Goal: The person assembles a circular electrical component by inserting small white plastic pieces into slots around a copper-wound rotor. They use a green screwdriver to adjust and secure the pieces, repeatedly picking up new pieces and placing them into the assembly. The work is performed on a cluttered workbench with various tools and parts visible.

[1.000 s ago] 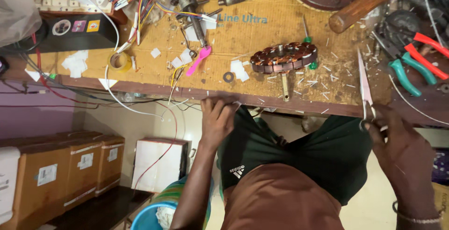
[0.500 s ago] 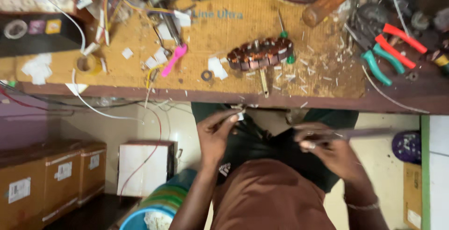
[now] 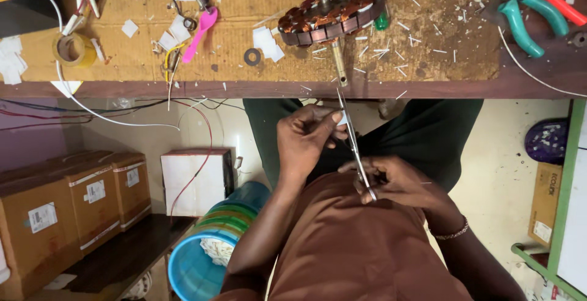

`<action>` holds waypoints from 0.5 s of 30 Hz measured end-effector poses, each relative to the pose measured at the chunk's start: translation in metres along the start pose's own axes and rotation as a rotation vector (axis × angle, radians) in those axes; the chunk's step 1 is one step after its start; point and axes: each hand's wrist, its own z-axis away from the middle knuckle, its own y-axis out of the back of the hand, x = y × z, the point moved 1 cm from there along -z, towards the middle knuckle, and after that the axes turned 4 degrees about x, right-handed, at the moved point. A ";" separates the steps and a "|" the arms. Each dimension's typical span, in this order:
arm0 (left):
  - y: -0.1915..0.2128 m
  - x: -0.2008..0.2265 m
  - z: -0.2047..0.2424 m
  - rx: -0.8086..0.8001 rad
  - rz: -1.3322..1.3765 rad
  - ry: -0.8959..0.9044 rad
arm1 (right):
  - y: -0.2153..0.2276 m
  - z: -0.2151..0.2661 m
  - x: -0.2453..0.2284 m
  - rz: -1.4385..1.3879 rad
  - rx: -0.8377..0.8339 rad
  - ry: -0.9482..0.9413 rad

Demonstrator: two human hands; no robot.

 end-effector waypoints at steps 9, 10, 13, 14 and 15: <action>-0.006 -0.003 -0.001 0.034 0.032 0.011 | -0.001 -0.002 -0.003 -0.024 0.037 -0.064; -0.006 -0.003 -0.001 0.035 0.027 0.016 | 0.000 -0.002 -0.003 0.007 0.046 -0.067; -0.004 -0.002 -0.002 0.024 0.009 0.020 | 0.000 -0.002 -0.002 0.059 0.060 -0.061; -0.004 -0.002 -0.003 0.022 0.016 0.018 | 0.001 -0.004 -0.001 0.054 0.053 -0.046; -0.004 -0.002 -0.004 0.019 0.026 0.020 | 0.001 -0.003 0.000 0.050 0.048 -0.034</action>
